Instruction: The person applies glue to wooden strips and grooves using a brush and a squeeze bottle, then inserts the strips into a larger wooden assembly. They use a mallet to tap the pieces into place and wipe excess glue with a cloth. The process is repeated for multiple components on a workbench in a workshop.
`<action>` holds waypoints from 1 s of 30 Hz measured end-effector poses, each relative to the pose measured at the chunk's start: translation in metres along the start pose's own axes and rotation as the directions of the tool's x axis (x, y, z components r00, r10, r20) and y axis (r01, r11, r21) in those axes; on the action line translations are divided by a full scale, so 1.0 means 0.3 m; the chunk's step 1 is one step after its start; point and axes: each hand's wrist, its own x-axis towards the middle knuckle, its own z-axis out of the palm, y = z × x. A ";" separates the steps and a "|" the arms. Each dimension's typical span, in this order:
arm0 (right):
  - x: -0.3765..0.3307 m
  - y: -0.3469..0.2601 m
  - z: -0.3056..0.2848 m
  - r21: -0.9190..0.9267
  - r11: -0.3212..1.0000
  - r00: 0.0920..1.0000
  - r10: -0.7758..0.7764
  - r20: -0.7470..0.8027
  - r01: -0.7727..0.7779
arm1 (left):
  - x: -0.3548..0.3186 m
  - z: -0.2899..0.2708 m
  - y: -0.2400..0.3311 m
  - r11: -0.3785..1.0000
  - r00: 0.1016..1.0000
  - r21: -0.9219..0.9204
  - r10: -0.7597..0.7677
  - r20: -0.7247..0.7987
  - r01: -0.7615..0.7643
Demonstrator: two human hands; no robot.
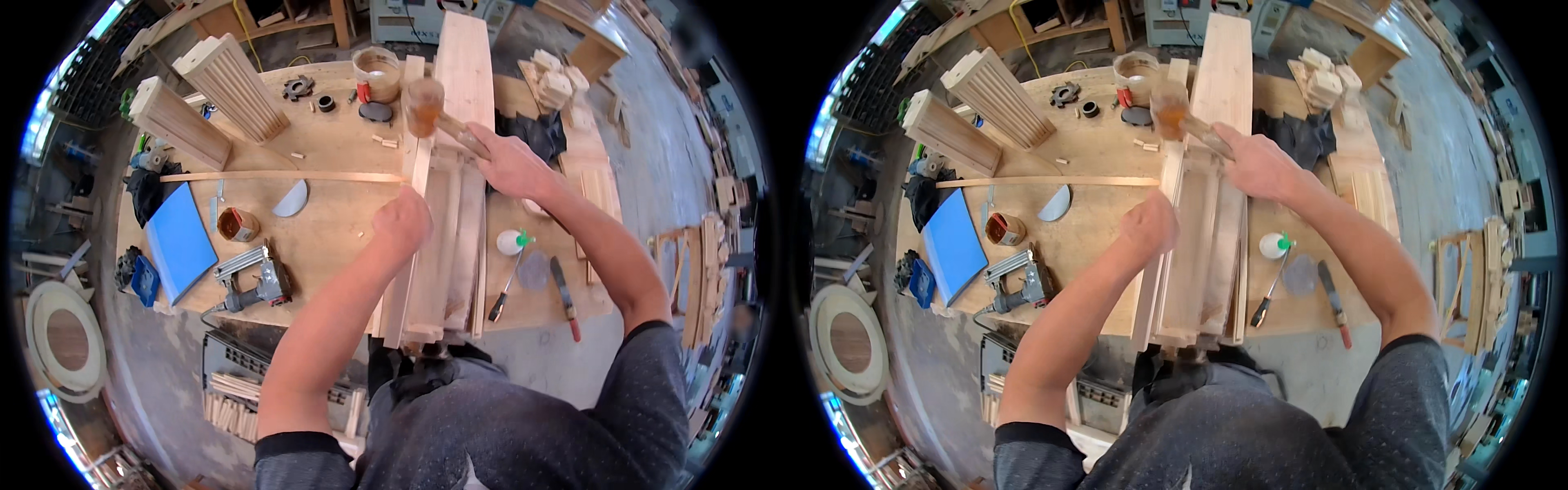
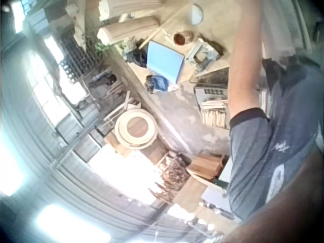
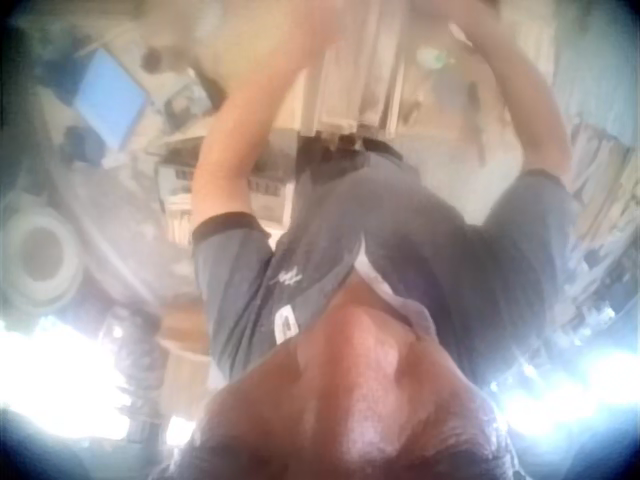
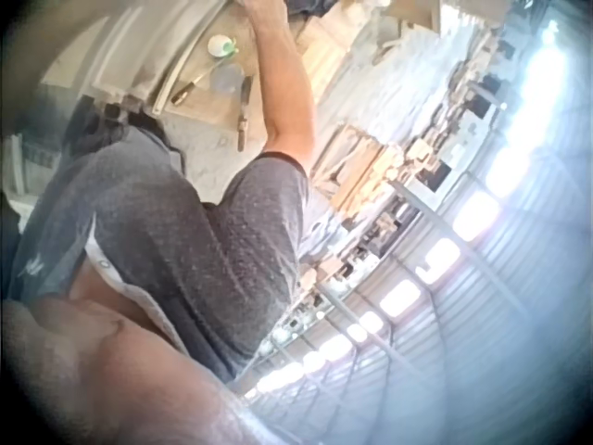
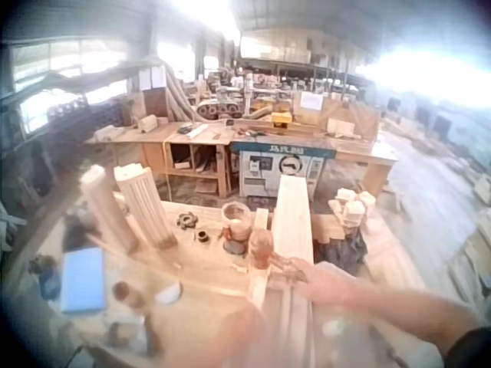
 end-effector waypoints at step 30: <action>-0.039 -0.046 -0.015 0.151 0.987 0.998 0.056 0.021 -0.058 | 0.010 -0.008 0.005 1.000 1.000 0.008 0.028 -0.011 -0.028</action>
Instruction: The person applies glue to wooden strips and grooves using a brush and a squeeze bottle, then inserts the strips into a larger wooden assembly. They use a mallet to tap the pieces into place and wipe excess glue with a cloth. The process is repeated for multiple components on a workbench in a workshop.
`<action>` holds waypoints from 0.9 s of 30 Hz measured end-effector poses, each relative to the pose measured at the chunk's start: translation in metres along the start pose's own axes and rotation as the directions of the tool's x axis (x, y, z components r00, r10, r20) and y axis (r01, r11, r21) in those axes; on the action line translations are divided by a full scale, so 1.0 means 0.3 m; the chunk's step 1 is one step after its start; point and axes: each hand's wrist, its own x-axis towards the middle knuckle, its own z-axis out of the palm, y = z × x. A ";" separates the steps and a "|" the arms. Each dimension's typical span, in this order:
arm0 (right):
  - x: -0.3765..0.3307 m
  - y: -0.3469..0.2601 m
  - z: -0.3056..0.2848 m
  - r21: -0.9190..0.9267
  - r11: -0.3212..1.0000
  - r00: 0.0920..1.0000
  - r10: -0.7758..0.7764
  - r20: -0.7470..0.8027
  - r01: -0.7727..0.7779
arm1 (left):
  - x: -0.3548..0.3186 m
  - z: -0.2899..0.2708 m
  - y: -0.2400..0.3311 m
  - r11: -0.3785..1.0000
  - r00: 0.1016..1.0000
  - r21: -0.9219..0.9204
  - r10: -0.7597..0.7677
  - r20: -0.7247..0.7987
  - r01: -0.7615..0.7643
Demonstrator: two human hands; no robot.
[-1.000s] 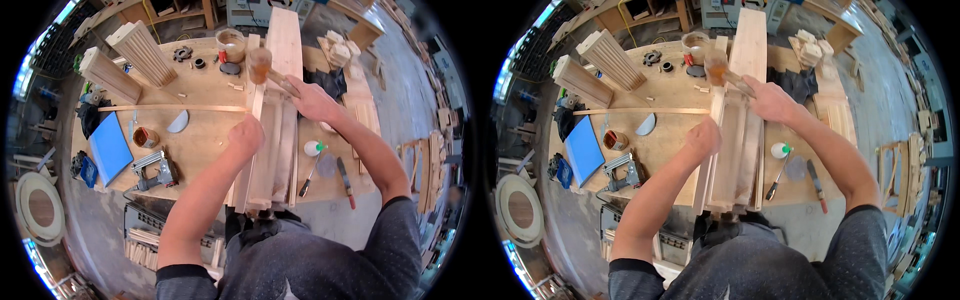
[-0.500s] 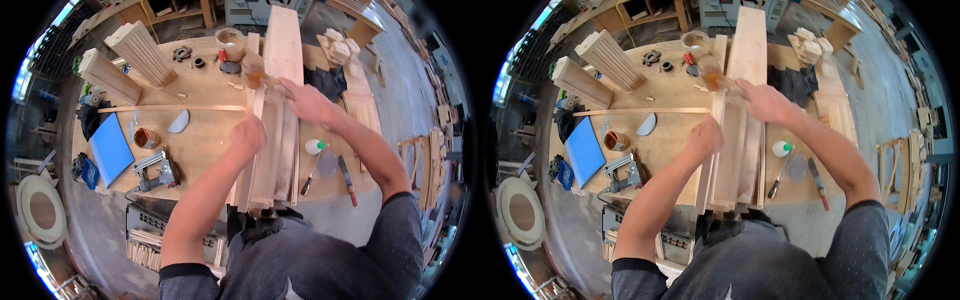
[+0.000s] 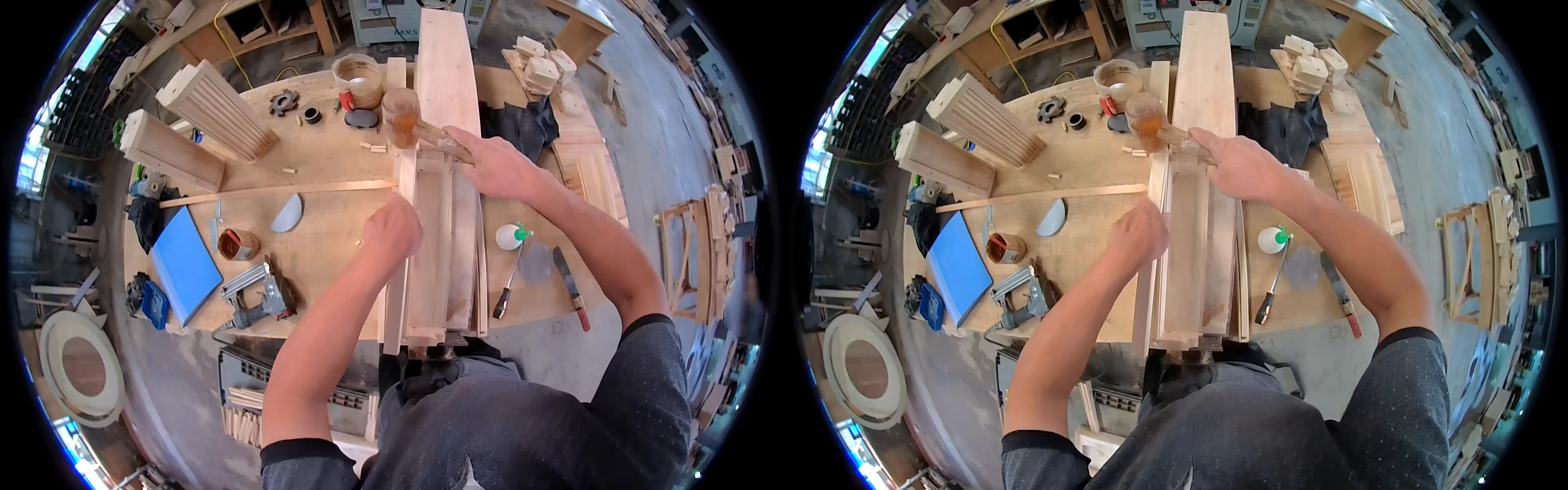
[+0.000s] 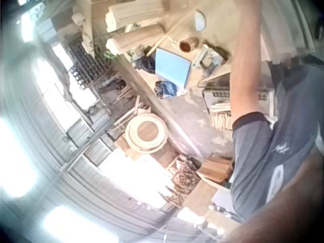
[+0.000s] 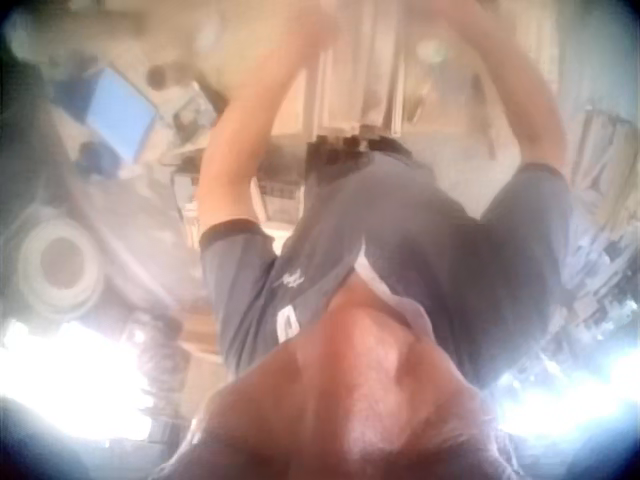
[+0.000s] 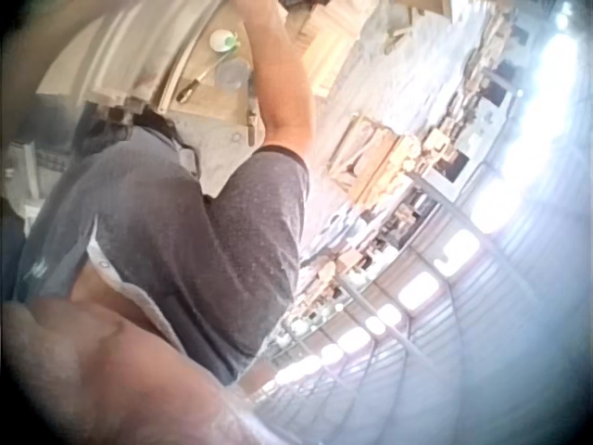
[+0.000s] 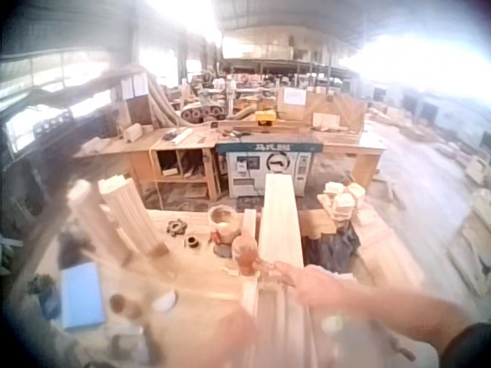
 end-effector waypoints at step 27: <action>-0.269 0.008 0.641 0.969 -0.005 0.846 0.487 0.217 -0.246 | 0.309 -0.048 0.051 0.927 0.994 -0.371 0.084 0.066 -0.054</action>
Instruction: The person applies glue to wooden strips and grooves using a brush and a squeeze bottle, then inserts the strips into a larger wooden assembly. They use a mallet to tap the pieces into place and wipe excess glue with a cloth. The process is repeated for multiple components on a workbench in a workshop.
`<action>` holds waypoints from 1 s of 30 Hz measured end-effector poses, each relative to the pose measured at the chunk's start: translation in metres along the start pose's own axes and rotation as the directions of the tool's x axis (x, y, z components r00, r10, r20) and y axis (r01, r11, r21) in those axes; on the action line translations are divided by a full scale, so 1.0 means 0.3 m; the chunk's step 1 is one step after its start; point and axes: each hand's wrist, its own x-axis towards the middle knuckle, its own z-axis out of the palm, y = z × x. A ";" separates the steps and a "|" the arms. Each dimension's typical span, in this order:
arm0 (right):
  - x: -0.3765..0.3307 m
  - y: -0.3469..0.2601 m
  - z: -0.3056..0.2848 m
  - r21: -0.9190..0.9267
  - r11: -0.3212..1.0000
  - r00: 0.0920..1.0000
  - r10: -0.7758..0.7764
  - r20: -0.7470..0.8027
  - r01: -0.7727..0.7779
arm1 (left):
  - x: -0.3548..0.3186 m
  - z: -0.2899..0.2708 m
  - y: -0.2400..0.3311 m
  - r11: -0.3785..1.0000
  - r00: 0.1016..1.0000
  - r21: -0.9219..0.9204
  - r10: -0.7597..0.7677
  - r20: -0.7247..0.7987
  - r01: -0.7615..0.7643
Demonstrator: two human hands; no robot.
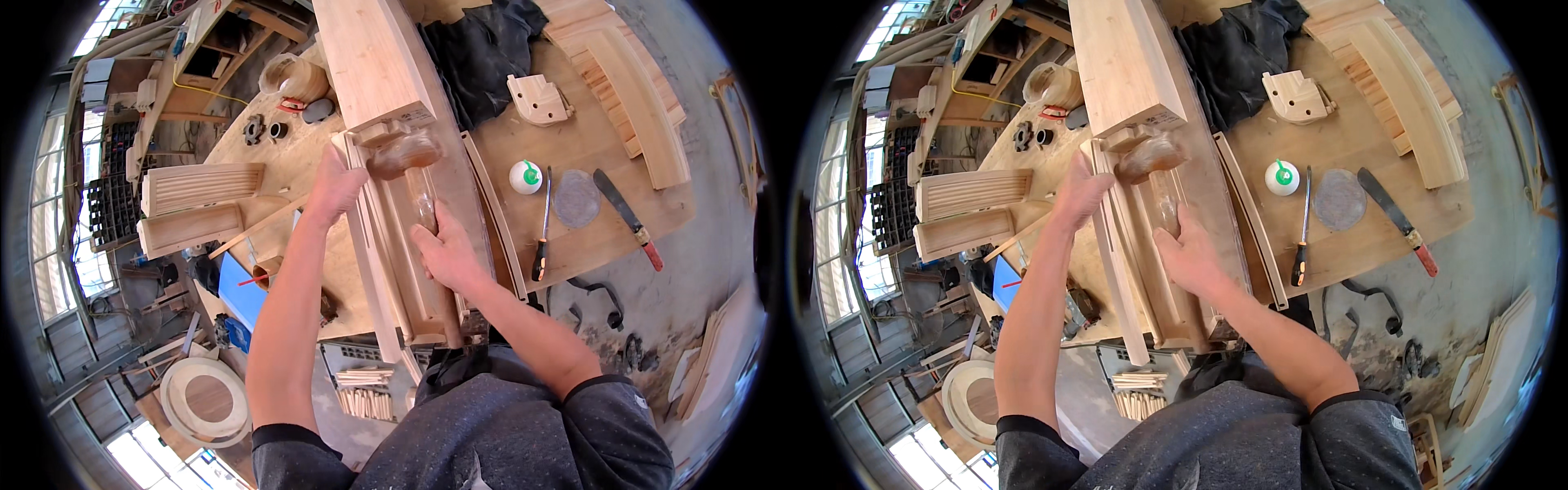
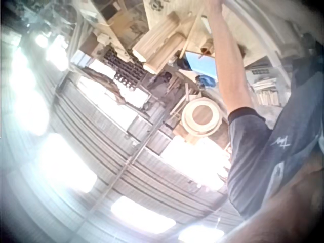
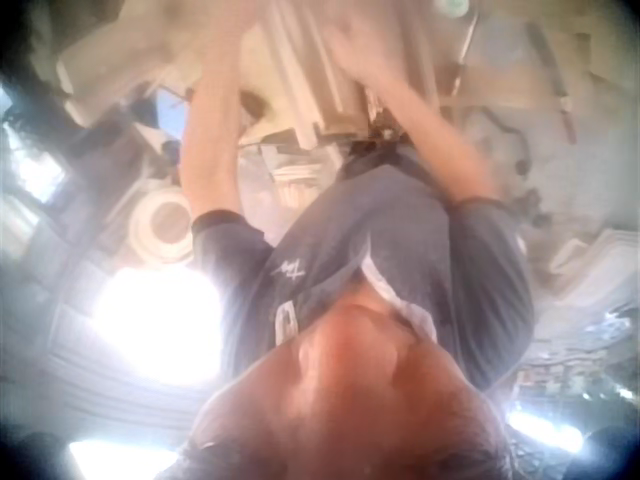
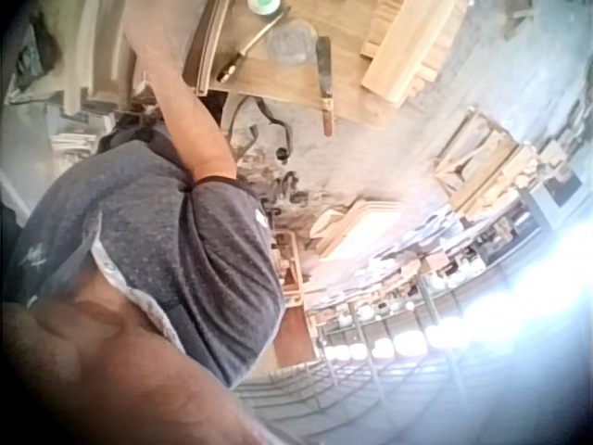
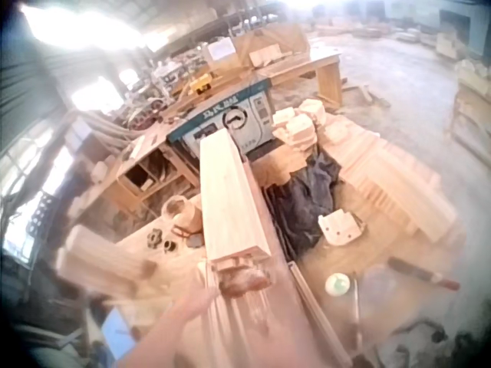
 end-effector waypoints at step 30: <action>-0.013 -0.047 -0.066 -0.122 0.990 0.995 -0.082 -0.052 0.075 | 0.022 -0.002 -0.061 0.974 0.997 0.226 -0.006 -0.078 0.024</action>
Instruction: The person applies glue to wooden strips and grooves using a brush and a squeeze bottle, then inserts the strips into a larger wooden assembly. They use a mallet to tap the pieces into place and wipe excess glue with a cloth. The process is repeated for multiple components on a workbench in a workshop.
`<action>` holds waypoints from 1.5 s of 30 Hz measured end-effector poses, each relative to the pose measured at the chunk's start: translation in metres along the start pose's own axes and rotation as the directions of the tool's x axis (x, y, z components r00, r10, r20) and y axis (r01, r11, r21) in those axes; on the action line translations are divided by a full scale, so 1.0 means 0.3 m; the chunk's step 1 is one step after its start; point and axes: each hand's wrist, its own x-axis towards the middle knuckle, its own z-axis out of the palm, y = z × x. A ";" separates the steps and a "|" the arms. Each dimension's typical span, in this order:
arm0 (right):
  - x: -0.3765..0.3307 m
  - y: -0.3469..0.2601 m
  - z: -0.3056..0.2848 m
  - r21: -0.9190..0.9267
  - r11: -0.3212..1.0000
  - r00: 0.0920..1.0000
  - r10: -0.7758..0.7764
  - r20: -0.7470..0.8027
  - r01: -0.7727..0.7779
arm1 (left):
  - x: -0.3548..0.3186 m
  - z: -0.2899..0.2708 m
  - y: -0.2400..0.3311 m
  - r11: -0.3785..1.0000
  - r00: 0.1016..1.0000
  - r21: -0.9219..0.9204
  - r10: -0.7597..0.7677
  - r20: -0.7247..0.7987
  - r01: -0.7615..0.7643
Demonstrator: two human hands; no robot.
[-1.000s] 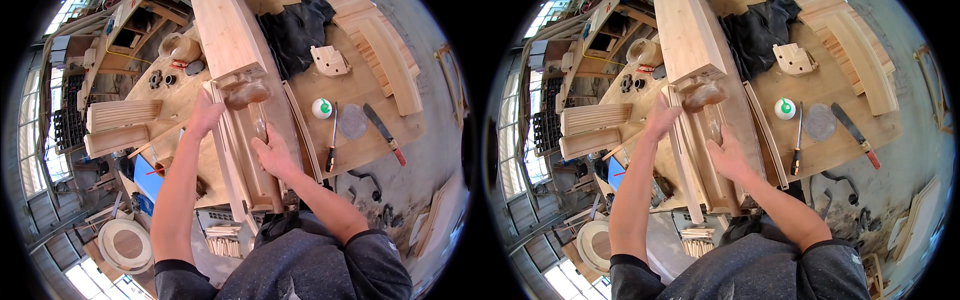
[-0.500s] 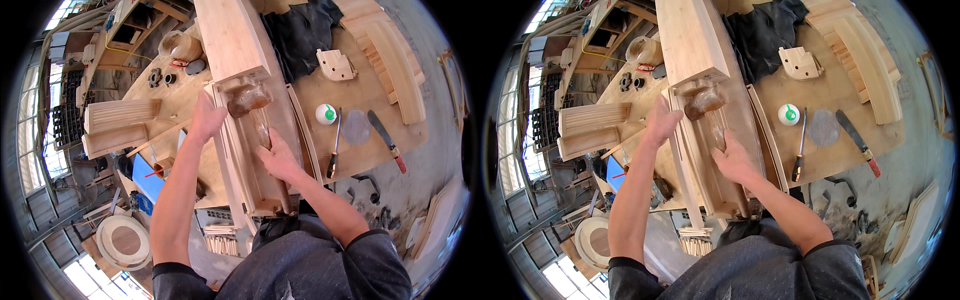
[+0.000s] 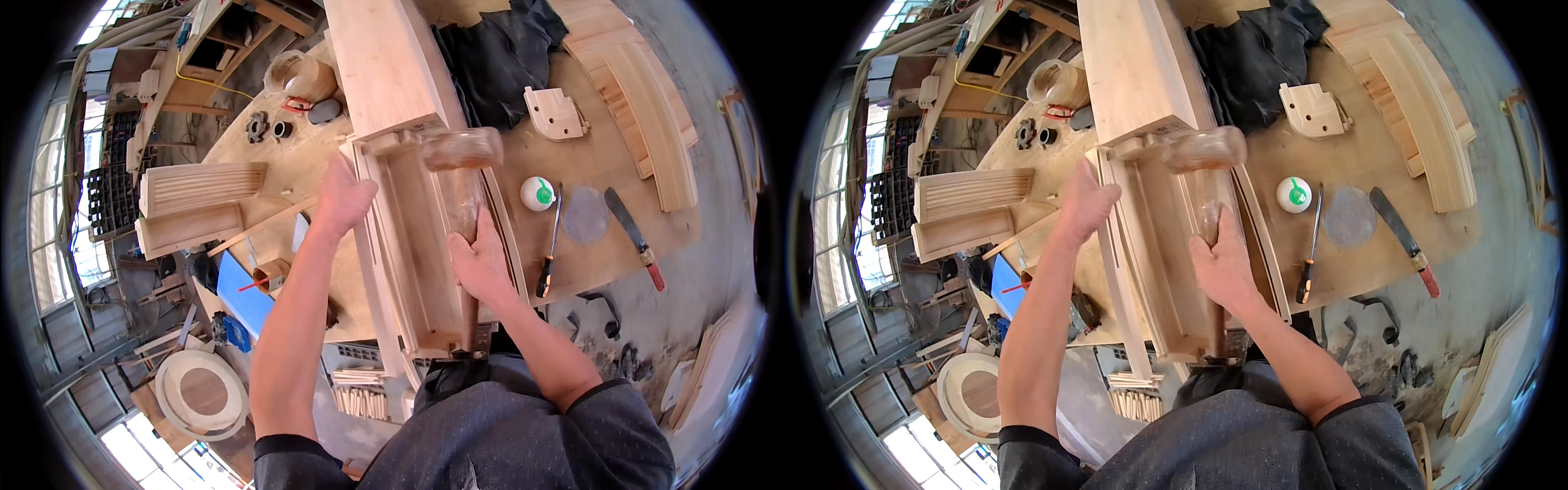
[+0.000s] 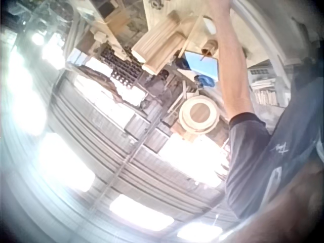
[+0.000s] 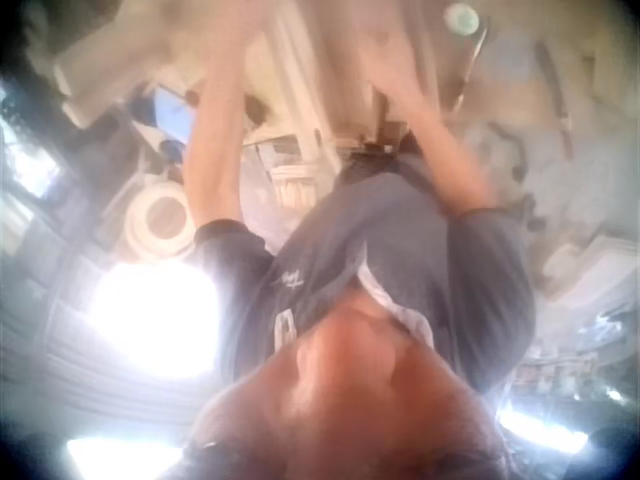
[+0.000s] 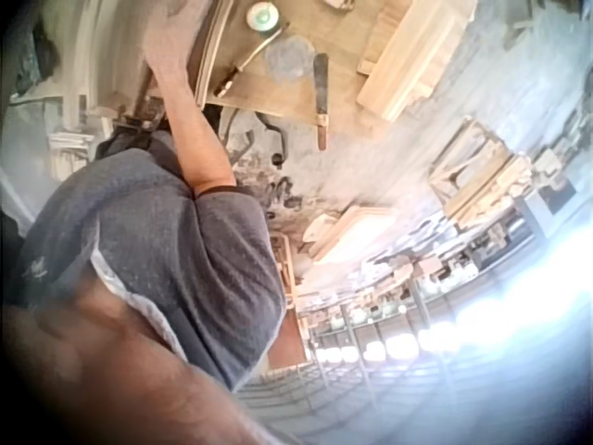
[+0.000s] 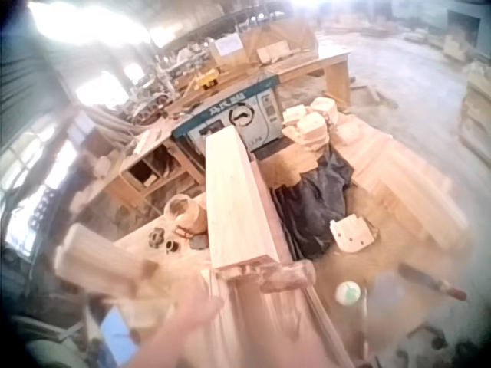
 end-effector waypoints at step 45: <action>0.201 -0.646 0.126 -0.853 0.044 0.840 -0.211 0.500 0.520 | -0.199 0.082 -0.002 0.979 0.992 -0.196 0.023 -0.123 -0.047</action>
